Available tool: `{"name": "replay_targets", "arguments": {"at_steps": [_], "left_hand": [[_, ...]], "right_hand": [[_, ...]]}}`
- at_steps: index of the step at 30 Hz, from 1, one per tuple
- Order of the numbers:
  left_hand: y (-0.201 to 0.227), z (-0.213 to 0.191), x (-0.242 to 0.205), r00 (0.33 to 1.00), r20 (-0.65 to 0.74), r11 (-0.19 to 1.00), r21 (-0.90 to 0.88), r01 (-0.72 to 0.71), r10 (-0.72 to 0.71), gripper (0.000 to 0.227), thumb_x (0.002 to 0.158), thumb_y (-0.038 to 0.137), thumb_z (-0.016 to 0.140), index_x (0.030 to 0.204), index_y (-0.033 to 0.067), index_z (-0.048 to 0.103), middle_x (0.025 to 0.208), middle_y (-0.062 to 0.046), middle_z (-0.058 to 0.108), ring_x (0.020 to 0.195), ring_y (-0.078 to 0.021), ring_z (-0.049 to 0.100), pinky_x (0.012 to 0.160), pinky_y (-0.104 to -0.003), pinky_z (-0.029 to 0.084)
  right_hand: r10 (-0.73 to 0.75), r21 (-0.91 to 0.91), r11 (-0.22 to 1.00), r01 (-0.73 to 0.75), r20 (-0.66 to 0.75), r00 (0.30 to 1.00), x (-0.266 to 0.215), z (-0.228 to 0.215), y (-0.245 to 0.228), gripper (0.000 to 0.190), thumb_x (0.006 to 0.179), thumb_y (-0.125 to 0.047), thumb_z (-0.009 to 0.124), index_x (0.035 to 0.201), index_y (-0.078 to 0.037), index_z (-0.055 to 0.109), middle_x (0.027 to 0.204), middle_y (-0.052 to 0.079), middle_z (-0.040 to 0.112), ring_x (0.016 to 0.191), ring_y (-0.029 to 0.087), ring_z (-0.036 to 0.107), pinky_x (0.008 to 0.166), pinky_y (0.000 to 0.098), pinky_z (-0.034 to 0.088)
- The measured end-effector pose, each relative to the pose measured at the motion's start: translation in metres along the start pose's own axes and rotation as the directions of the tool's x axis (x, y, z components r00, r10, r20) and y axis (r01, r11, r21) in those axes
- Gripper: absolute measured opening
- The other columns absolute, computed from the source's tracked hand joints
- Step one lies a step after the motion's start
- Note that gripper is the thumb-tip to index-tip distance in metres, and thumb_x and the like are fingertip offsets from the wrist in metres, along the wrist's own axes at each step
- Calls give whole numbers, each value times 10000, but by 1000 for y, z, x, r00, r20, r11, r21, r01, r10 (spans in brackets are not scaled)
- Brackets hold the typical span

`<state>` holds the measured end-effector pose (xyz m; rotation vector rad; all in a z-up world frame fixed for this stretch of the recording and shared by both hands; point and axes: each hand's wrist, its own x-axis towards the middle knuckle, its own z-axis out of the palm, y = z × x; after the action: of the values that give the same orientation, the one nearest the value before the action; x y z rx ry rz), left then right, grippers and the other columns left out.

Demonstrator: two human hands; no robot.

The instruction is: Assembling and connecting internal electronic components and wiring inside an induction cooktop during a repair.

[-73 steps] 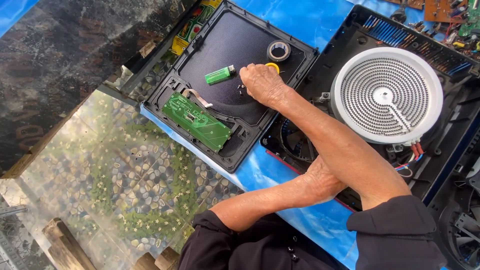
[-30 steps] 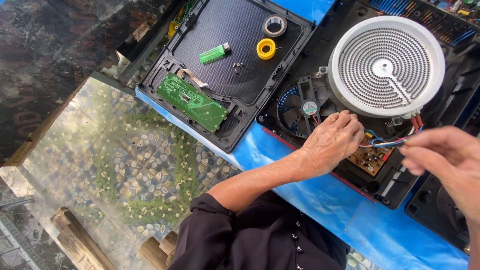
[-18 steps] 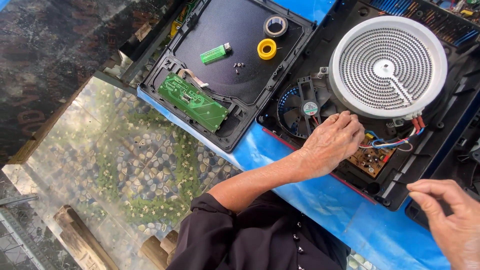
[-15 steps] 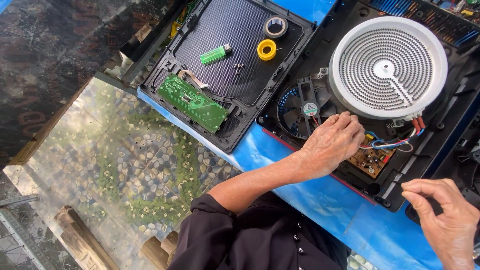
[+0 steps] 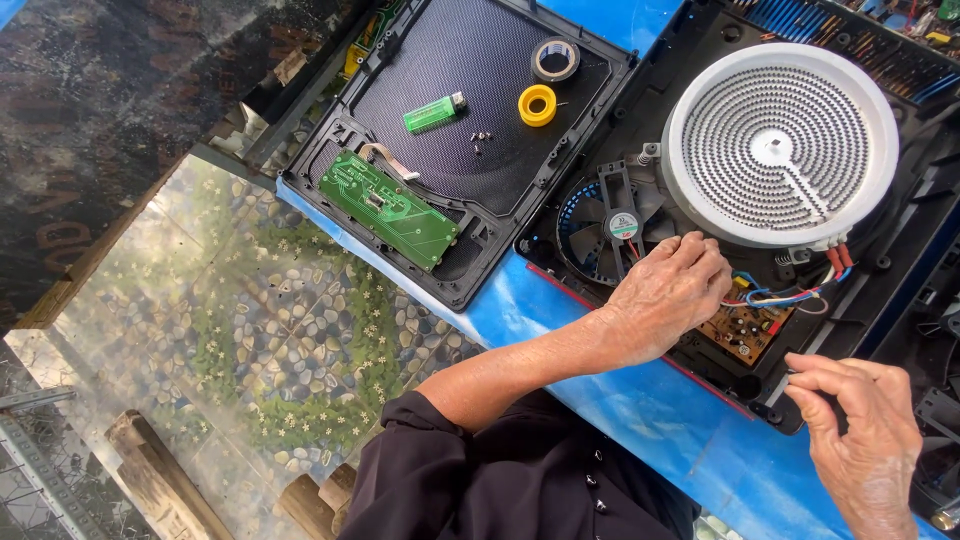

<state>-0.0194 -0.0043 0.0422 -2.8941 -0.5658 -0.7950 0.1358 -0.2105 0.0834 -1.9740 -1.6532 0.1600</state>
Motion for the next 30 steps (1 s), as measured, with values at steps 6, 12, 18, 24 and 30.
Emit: {"name": "replay_targets", "arguments": {"at_steps": [6,12,18,24,30], "left_hand": [[0,1,0,1000,-19,1000,-18,3,-4,379,733,-30,806,1090,-20,676,1049,-149,609,1016,-299,579,918,-368,538],[-1,0,0,1000,-20,999,-45,-9,8,380,719,-52,798,1075,-26,668,1038,-151,598,1000,-302,578,870,-369,524],[0,-6,3,998,-69,997,-81,-13,8,226,824,-22,765,1032,-9,677,996,-131,579,989,-303,564,880,-378,531],[0,4,7,999,-5,990,-134,-38,38,252,813,71,653,1058,13,654,1042,-151,610,1069,-363,598,956,-419,509],[-2,26,0,991,66,979,-179,-101,114,922,488,294,1007,1255,-49,627,1232,-274,634,1183,-441,616,1075,-468,476]], "right_hand": [[-9,-18,1000,9,-21,1000,-2,-1,-4,48,1072,-54,690,1099,-14,682,1235,142,750,1211,318,612,1083,409,518],[-43,27,999,46,-96,994,-1,-2,-8,71,1102,-14,684,1059,42,677,1165,192,752,1138,333,641,1036,423,526],[-18,36,999,22,-114,993,-3,-11,-11,70,1113,19,674,1067,72,678,1156,233,738,1134,363,645,1019,451,531],[58,178,984,-20,-210,976,5,-18,-20,130,1060,114,666,971,20,676,1074,159,751,1049,308,619,1044,402,485],[-14,187,980,74,-302,953,-9,-7,11,119,987,-128,720,967,-12,704,1129,96,772,1107,333,636,984,414,535]]}}
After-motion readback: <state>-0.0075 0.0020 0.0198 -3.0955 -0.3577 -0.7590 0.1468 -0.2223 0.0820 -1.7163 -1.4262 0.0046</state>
